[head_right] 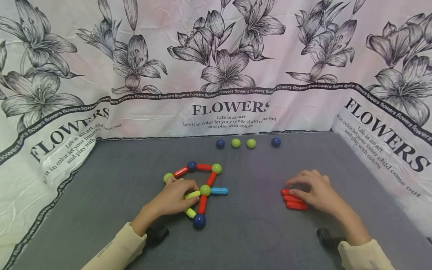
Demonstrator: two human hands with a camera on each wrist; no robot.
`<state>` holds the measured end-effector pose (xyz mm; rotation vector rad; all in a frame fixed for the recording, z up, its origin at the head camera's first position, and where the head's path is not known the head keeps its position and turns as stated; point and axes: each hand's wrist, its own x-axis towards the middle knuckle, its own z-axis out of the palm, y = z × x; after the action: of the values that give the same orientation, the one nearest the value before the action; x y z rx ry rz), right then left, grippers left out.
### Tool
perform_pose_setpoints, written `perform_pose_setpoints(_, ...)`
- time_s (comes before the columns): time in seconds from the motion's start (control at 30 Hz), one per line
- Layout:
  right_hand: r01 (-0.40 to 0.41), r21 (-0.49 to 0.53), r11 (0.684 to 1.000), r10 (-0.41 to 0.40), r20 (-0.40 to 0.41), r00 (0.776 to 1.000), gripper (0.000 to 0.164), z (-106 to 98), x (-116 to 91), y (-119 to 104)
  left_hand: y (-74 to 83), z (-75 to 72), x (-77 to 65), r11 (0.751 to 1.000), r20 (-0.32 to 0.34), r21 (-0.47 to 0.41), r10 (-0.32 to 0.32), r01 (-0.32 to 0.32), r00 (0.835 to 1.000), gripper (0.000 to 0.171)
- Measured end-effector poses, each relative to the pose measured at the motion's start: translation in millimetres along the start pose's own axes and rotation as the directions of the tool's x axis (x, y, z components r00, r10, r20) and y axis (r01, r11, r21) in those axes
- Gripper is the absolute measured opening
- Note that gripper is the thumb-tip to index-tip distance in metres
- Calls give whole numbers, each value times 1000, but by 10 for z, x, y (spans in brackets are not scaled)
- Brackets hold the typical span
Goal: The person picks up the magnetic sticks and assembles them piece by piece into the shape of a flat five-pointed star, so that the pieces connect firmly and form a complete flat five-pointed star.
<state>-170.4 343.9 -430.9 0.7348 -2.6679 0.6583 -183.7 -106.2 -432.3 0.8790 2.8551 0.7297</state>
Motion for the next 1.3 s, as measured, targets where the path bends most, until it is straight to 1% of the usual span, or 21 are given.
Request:
perform_pose_setpoints(0.17,-40,-10,999,41,52,998,25,41,64,-19,-15,2,3,1000,6,7,6,-6,1000,14)
perform_pose_setpoints(0.3,-65,26,998,62,89,994,21,85,164,-97,-18,-1,3,1000,8,5,7,-7,1000,15)
perform_pose_setpoints(0.4,-36,77,996,29,96,995,19,148,257,-174,-19,2,4,1000,7,5,8,-8,1000,14)
perform_pose_setpoints(0.47,-20,116,993,7,114,994,18,194,326,-238,-16,2,2,1000,7,5,9,-9,1000,13)
perform_pose_setpoints(0.57,-27,160,987,3,152,988,16,271,439,-345,-17,3,1,1000,4,5,13,-13,1000,13)
perform_pose_setpoints(0.7,-51,166,985,17,196,980,20,379,589,-497,-21,5,3,1000,2,1,16,-16,1000,12)
perform_pose_setpoints(0.8,-50,176,983,12,211,977,24,477,690,-596,-24,4,4,1000,-1,2,17,-17,1000,11)
perform_pose_setpoints(0.97,-46,238,970,-6,211,977,26,661,818,-711,-50,3,12,1000,1,6,23,-23,1000,10)
perform_pose_setpoints(1.07,-43,265,963,-12,205,979,27,768,866,-747,-82,-8,15,999,7,5,37,-37,999,9)
perform_pose_setpoints(1.17,-55,278,959,2,187,982,26,858,889,-780,-109,-34,9,999,14,8,53,-53,998,9)
perform_pose_setpoints(1.3,-92,299,950,45,159,986,23,950,890,-834,-122,-58,5,998,20,9,66,-66,998,8)
